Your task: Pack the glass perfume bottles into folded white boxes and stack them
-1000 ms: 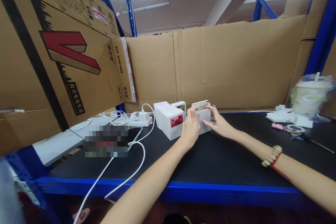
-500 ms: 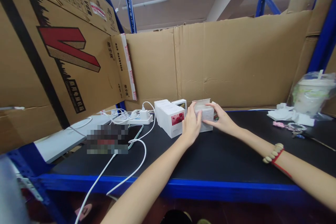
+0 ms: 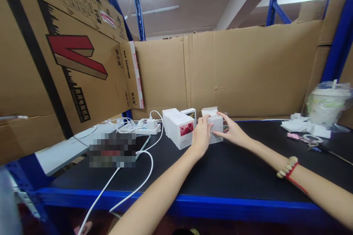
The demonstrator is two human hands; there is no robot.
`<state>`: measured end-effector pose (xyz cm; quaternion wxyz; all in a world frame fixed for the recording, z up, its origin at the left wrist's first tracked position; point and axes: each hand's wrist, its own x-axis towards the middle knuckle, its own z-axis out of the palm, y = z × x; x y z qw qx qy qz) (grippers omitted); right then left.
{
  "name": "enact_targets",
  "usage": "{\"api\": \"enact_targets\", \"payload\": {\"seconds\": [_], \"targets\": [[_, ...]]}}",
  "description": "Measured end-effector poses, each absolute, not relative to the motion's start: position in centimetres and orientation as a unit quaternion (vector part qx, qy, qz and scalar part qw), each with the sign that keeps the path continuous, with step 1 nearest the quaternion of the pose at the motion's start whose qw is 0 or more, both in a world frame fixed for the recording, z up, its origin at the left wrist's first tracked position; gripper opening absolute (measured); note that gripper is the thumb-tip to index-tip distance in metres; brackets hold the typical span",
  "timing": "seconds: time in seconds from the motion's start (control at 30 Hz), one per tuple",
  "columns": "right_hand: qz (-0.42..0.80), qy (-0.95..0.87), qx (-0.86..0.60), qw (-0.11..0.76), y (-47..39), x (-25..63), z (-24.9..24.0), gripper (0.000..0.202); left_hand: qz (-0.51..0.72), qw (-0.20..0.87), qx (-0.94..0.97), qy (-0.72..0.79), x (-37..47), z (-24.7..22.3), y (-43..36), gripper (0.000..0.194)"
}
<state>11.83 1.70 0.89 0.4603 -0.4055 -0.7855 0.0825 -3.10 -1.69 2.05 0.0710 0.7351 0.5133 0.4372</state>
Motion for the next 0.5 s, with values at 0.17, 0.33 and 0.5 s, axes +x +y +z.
{"api": "enact_targets", "payload": {"seconds": [0.17,0.33,0.5], "targets": [[0.053,-0.784,-0.4,0.471,1.62,12.07,0.95,0.057,0.432,0.06,0.743,0.507,-3.05,1.87,-1.41,0.026],[0.019,-0.771,-0.395,0.498,1.34,12.22,1.22,0.048,0.44,0.058,0.753,0.486,-3.32,1.62,-1.11,0.023],[0.112,-0.803,-0.399,0.428,1.81,12.04,0.54,0.066,0.462,0.091,0.74,0.481,-3.49,1.8,-1.17,0.014]]}}
